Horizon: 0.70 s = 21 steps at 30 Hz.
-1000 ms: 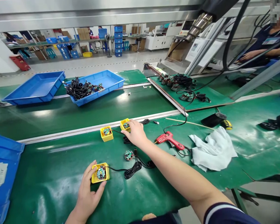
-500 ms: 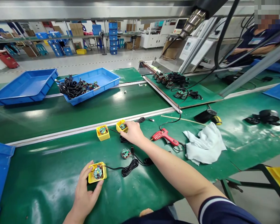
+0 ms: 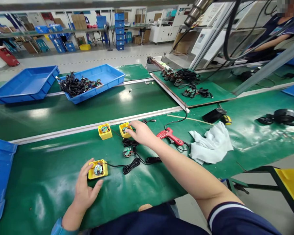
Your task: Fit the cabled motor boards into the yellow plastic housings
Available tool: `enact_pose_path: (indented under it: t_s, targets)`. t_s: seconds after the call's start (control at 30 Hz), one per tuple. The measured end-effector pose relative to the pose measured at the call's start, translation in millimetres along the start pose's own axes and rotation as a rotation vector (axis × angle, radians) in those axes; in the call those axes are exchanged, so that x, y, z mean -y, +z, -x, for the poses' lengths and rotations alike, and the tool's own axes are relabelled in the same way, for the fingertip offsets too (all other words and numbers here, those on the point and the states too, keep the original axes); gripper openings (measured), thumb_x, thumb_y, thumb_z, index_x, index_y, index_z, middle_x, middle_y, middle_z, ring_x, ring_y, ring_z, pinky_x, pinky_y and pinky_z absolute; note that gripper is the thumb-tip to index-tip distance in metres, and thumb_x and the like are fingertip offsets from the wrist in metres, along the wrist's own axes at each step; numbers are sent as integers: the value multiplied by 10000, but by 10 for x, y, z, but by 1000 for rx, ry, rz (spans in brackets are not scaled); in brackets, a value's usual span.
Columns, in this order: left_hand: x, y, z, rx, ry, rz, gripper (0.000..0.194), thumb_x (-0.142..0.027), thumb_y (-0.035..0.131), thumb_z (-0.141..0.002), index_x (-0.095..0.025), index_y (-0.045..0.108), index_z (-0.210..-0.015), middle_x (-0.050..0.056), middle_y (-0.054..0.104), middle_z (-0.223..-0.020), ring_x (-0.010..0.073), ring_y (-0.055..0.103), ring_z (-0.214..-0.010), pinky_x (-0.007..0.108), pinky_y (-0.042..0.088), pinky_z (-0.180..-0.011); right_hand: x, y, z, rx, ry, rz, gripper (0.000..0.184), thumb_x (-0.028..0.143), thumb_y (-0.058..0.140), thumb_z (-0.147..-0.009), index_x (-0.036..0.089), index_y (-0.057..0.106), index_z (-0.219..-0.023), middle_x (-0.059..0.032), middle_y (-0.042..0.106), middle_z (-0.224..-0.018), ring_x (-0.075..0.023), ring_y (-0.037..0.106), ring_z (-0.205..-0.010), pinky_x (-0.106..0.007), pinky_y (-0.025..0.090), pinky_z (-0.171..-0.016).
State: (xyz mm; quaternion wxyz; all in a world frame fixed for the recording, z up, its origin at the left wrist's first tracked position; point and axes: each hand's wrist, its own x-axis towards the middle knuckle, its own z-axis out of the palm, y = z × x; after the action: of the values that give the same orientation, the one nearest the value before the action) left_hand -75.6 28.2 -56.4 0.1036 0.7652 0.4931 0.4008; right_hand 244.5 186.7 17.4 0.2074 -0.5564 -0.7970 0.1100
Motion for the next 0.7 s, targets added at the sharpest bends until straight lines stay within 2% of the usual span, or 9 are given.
enact_pose_path:
  t_s: [0.13, 0.3, 0.47, 0.7]
  targets:
    - [-41, -3, -23, 0, 16, 33, 560, -352, 646, -970, -188, 435, -1463, 220, 569, -1468, 348, 583, -1368, 570, 537, -1070, -24, -201, -151, 125, -123, 103, 204, 140, 518, -1032, 125, 718, -1068, -142, 731, -1116, -248, 650, -1068, -335, 462, -972]
    - [-62, -16, -22, 9, 26, 55, 597, -335, 664, -960, -196, 425, -1489, 211, 560, -1481, 347, 573, -1379, 543, 530, -1087, 56, -216, -339, 311, -256, 294, 226, 84, 491, -1000, 84, 717, -1001, -171, 706, -1053, -263, 620, -975, -346, 452, -893]
    - [-48, -28, 12, 40, 2, 104, 625, -336, 668, -961, -193, 401, -1508, 216, 530, -1511, 346, 552, -1398, 528, 521, -1101, 156, -206, -381, 416, -336, 480, 248, 109, 473, -1014, 80, 713, -1070, -196, 679, -1183, -283, 607, -1025, -367, 456, -919]
    - [-26, -29, 72, 67, -58, 197, 647, -348, 662, -966, -215, 367, -1526, 210, 487, -1547, 345, 529, -1419, 526, 514, -1112, 221, -191, -401, 489, -406, 657, 264, 128, 452, -1026, 91, 697, -1117, -218, 637, -1290, -282, 642, -996, -383, 477, -918]
